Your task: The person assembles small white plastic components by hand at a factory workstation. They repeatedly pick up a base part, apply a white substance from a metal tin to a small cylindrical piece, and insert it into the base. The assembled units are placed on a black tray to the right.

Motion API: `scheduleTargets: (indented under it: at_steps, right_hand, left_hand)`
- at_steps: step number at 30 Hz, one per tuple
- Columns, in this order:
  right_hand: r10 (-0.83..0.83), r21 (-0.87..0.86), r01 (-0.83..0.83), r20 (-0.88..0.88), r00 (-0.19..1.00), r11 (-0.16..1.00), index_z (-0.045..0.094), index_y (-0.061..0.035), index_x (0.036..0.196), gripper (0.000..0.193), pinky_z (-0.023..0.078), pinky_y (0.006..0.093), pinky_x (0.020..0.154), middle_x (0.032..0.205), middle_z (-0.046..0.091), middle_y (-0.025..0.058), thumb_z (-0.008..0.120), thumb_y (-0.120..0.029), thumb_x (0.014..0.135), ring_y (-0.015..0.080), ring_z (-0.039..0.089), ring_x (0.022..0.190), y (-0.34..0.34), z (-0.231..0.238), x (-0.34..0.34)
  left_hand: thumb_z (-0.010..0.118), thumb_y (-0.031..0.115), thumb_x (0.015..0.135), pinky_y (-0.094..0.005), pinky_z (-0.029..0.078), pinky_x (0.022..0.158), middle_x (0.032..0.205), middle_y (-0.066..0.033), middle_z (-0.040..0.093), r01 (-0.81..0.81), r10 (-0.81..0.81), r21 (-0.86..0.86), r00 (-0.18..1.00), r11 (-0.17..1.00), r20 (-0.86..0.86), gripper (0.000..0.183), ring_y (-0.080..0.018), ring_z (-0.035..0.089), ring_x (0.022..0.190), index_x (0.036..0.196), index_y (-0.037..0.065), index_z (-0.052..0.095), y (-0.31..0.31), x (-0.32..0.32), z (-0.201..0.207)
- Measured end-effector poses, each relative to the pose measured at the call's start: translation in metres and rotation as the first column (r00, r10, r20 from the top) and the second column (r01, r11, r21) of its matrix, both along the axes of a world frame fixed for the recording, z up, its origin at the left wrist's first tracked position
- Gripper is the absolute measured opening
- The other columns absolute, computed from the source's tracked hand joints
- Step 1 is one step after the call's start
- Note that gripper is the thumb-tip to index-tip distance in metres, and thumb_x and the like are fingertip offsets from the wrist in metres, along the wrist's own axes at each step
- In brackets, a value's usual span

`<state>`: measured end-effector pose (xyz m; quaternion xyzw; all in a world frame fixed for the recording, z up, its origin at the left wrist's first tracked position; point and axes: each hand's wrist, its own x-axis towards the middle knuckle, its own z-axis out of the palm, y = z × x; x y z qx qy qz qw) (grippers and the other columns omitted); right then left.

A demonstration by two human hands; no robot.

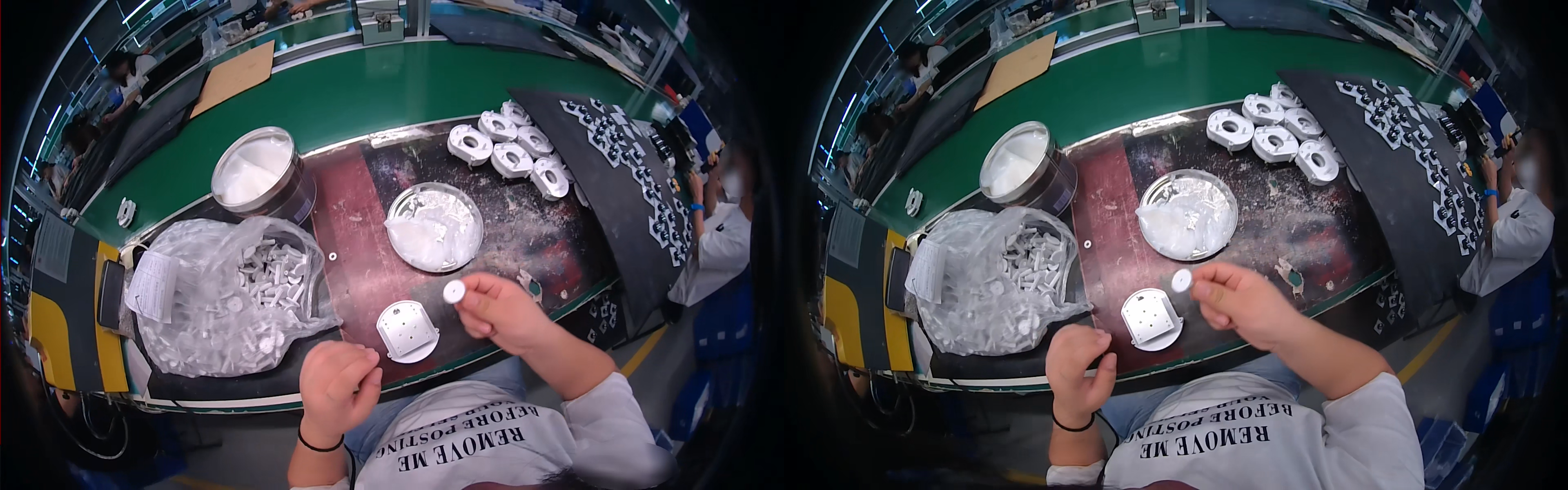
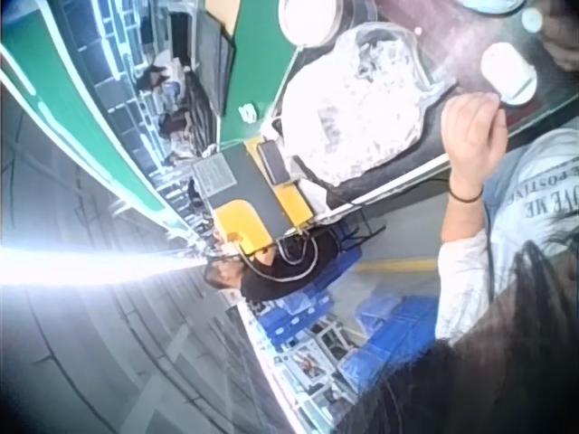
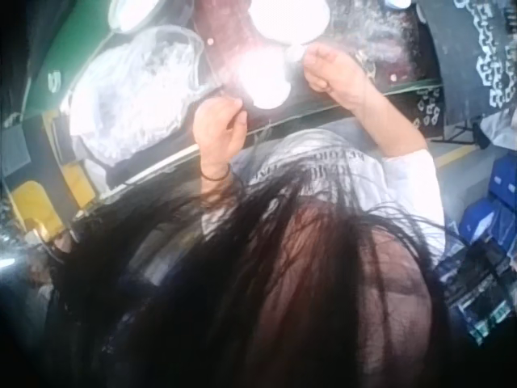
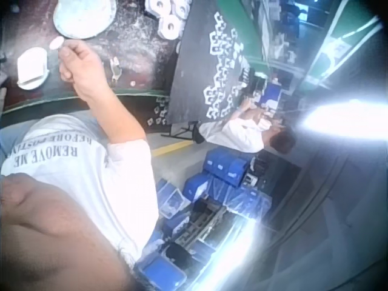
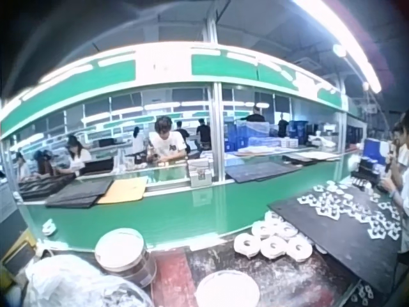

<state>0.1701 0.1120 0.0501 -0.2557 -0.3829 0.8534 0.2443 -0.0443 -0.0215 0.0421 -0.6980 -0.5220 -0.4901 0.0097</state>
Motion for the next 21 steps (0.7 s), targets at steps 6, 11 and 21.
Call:
scheduleTargets:
  at_steps: [6,11,21]
  right_hand:
    - [-0.019,-0.094,0.008,-0.119,0.993,0.996,0.05,-0.0067,0.105,0.017,0.029,0.0209,0.049,0.089,0.049,-0.001,0.048,-0.021,0.096,0.0051,0.037,0.054,-0.005,0.005,-0.008]
    - [-0.047,-0.045,0.04,-0.18,0.983,0.998,0.05,-0.0035,0.106,0.019,0.033,0.0211,0.055,0.09,0.047,0.0007,0.047,-0.02,0.097,0.0075,0.04,0.061,-0.003,0.009,-0.013]
    - [0.044,0.344,-0.062,0.059,0.997,0.937,0.053,-0.0021,0.113,0.023,0.042,0.0221,0.073,0.091,0.054,-0.0002,0.05,-0.017,0.096,0.0067,0.048,0.08,0.001,0.018,-0.015]
  left_hand:
    - [0.065,-0.002,0.066,-0.0388,0.048,0.068,0.083,-0.0112,0.063,0.047,-0.047,0.005,0.999,0.999,0.02,0.026,-0.0288,0.06,0.074,0.09,0.002,0.06,0.0,0.003,0.003]
    - [0.064,-0.002,0.066,-0.0381,0.048,0.068,0.083,-0.0112,0.063,0.038,-0.039,0.017,0.999,0.999,0.02,0.024,-0.0286,0.06,0.073,0.09,0.002,0.06,0.0,0.001,0.002]
    - [0.072,0.01,0.069,-0.0417,0.046,0.082,0.098,-0.0146,0.062,-0.075,0.08,-0.117,0.996,0.99,0.043,0.039,-0.032,0.058,0.091,0.105,0.002,0.059,-0.01,0.002,-0.008]
